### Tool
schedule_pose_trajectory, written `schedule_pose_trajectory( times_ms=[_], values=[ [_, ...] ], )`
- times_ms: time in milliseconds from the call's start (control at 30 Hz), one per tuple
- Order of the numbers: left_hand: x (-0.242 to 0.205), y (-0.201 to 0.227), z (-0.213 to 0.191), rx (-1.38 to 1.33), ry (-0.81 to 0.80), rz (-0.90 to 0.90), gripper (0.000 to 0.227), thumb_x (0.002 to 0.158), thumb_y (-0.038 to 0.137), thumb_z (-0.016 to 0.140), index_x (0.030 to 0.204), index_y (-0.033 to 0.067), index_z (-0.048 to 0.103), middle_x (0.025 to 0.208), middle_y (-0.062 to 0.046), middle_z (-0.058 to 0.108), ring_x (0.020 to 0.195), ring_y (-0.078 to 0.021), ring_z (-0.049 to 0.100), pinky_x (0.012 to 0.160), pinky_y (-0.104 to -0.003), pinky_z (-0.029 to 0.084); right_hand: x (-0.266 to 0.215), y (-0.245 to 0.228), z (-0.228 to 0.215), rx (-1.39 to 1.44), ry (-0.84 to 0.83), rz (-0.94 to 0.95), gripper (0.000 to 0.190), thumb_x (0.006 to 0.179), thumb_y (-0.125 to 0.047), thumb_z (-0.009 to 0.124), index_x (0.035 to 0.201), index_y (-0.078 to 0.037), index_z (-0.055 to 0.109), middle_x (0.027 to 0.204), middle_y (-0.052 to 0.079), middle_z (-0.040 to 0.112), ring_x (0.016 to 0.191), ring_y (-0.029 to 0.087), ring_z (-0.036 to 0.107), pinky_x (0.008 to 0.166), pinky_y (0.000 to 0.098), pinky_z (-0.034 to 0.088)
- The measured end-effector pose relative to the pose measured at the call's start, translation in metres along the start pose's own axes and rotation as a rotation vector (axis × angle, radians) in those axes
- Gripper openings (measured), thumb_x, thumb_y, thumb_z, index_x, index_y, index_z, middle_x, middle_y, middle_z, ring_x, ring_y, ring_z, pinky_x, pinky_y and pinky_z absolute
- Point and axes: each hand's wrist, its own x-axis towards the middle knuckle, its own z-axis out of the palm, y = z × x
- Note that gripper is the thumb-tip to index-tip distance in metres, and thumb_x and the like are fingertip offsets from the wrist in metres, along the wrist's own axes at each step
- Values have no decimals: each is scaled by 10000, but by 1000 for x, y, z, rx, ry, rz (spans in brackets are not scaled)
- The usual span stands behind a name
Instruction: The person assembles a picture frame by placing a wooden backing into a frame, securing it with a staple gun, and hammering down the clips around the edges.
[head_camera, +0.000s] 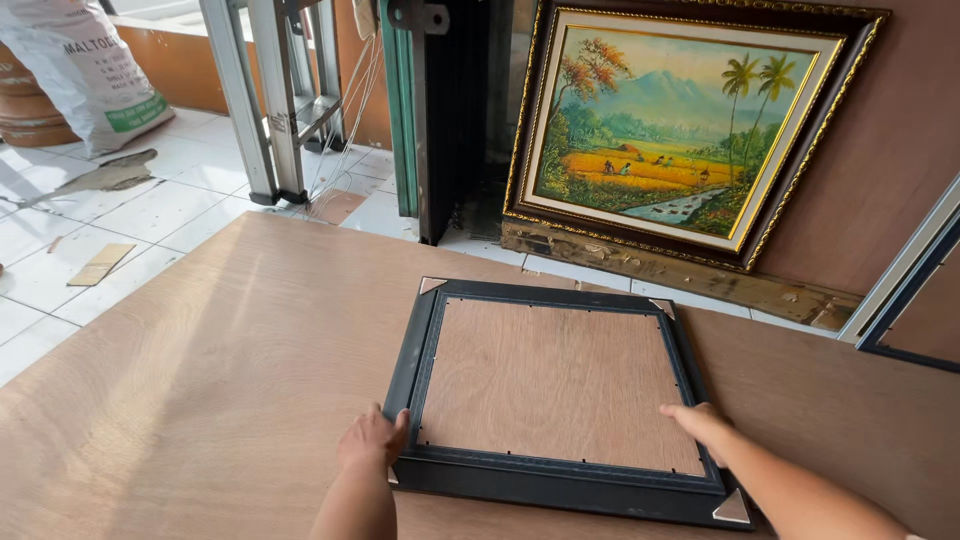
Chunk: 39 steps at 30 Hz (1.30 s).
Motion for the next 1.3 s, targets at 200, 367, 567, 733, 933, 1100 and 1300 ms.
schedule_pose_trajectory(
  times_ms=[200, 367, 567, 733, 933, 1100, 1300],
  values=[
    [-28, 44, -9, -38, -67, 110, 532, 898, 198, 453, 1355, 119, 716, 1532, -134, 547, 1489, -384, 449, 1106, -648, 495, 8, -11, 7, 171, 20, 76, 852, 1057, -545, 670, 1750, -102, 449, 1816, 183, 418, 1651, 420, 412, 1334, 609, 331],
    [6, 55, 4, -504, -187, -88, 622, 937, 400, 719, 1447, 47, 695, 1442, -181, 705, 1334, -361, 681, 1070, -526, 515, 12, 4, 12, 342, 41, 39, 632, 970, -385, 687, 1489, -28, 639, 1452, 267, 657, 1290, 467, 635, 994, 601, 509],
    [23, 47, 7, -791, -121, -114, 987, 925, 340, 796, 1727, -2, 335, 1739, -255, 405, 1575, -484, 450, 1185, -628, 441, 22, 8, -1, 541, 79, 34, 508, 877, -267, 721, 1300, 11, 763, 1312, 267, 744, 1166, 472, 673, 907, 597, 522],
    [18, 45, 3, -662, -39, -38, 278, 851, 94, 520, 916, -20, 764, 817, -229, 701, 733, -380, 731, 607, -517, 527, 31, 23, -7, 244, 40, -19, 624, 920, -305, 781, 1513, -109, 768, 1621, 114, 685, 1476, 351, 610, 1153, 474, 485],
    [32, 15, 13, 14, 50, 316, 1007, 697, 278, 1024, 1624, 279, 629, 1538, -168, 577, 1360, -393, 713, 1242, -374, 546, 33, 61, -22, -82, 17, -198, 930, 977, -238, 907, 1757, -396, 425, 1567, 48, 620, 921, 220, 724, 480, 282, 552],
    [60, -16, 22, 8, 41, 427, 1276, 432, 325, 1125, 1606, 478, 648, 1092, -74, 880, 1122, -313, 872, 913, -462, 685, 37, 75, -39, -172, -157, -564, 1315, 706, -162, 1111, 1780, -141, 352, 1516, 286, 600, 1279, 373, 737, 880, 416, 767],
    [20, -2, 7, 85, -21, 334, 1213, 684, 311, 1037, 1755, 448, 485, 1353, -210, 809, 1292, -441, 788, 1064, -529, 655, 45, 84, -35, -234, -71, -635, 1279, 667, -332, 1140, 1741, -191, 460, 1414, 169, 656, 1146, 270, 799, 861, 317, 763]
  ],
)
